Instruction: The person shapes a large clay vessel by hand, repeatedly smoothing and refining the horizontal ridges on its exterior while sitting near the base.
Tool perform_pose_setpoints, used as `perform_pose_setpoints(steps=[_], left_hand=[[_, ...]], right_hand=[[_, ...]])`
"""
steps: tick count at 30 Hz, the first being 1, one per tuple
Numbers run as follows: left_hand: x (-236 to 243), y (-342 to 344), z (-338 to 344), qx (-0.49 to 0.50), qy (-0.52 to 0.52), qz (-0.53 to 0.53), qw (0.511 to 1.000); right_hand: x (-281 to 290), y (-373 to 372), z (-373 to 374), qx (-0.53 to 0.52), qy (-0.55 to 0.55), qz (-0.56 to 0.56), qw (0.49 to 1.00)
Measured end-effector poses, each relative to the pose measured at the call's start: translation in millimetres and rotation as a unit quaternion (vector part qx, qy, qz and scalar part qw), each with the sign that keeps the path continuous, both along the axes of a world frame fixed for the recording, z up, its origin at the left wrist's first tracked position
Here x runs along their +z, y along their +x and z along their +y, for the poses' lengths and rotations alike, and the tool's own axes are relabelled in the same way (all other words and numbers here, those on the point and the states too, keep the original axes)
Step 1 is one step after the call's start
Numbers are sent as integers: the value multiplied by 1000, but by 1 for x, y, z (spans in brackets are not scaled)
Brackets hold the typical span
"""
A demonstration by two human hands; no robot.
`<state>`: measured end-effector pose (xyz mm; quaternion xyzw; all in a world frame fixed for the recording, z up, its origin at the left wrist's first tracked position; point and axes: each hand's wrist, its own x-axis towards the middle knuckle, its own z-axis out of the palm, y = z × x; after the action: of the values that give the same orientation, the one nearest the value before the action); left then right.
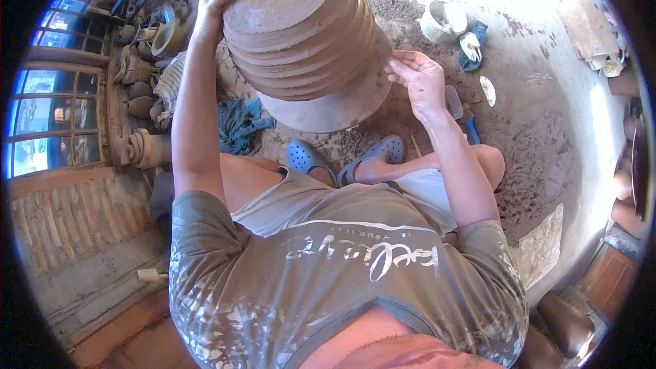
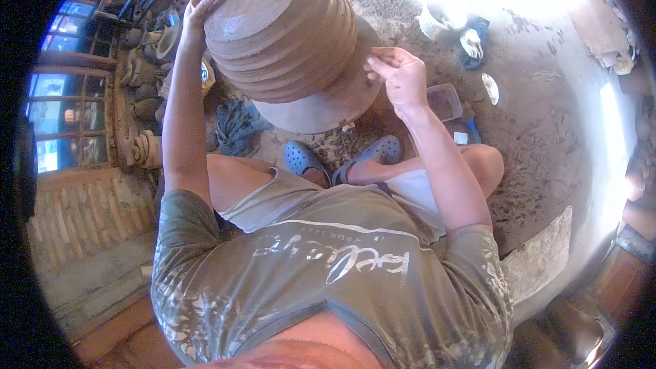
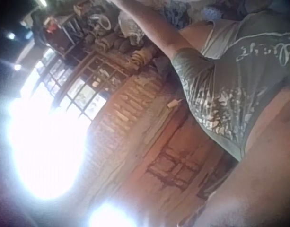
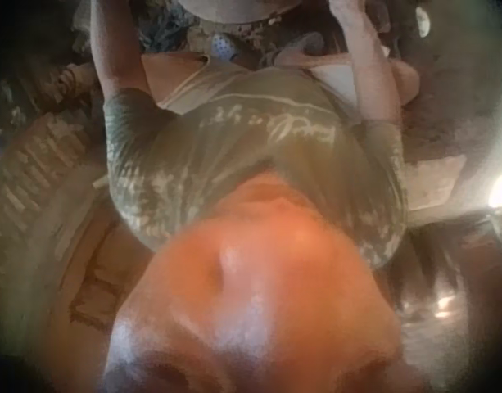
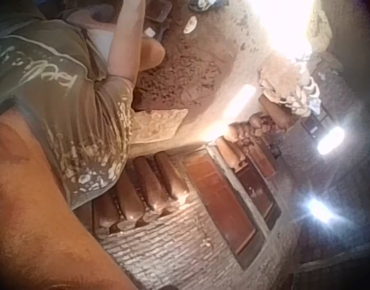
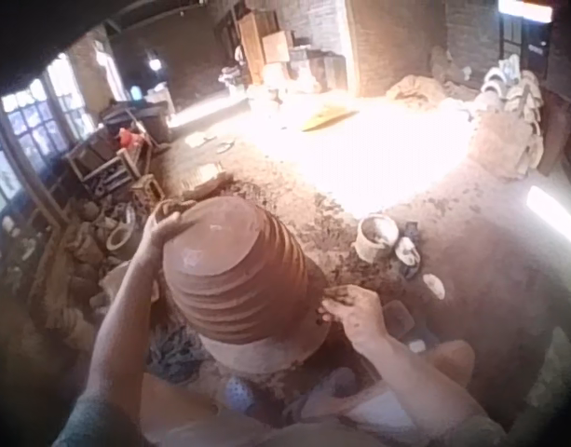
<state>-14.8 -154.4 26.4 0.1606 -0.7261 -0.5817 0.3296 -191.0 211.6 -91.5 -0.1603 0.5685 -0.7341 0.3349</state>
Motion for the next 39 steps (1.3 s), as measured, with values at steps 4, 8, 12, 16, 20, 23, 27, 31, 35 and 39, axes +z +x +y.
perform_pose_setpoints(steps=[4, 8, 12, 16, 20, 23, 27, 31, 35, 39], left_hand=[[-8, 4, 7, 30, 57, 27, 998], [-14, 10, -5, 62, 81, 10, 995], [-12, 7, 2, 74, 81, 10, 994], [-15, 10, 5, 94, 91, 16, 991], [-12, 12, 8, 116, 100, 2, 988], [-11, 13, 11, 139, 92, -12, 986], [-18, 16, -1, 138, 87, -1, 987], [-14, 6, -1, 94, 92, 1, 991], [-9, 9, -4, 107, 71, -22, 992], [7, 15, 12, 163, -9, -64, 984]], right_hand=[[-4, 0, -12, -15, -20, -61, 998], [2, -1, -26, -6, 23, -109, 994], [-4, -6, -42, 9, 15, -135, 991], [4, -5, -45, -2, 43, -195, 980], [4, 13, -45, -23, 24, -265, 964], [7, 44, -39, -46, 15, -289, 956], [1, 96, -36, -36, 6, -244, 969], [-27, 167, -29, 123, 26, -64, 990], [-24, 140, -13, 75, 82, 82, 990], [-26, 91, 2, -22, 18, 237, 971]])
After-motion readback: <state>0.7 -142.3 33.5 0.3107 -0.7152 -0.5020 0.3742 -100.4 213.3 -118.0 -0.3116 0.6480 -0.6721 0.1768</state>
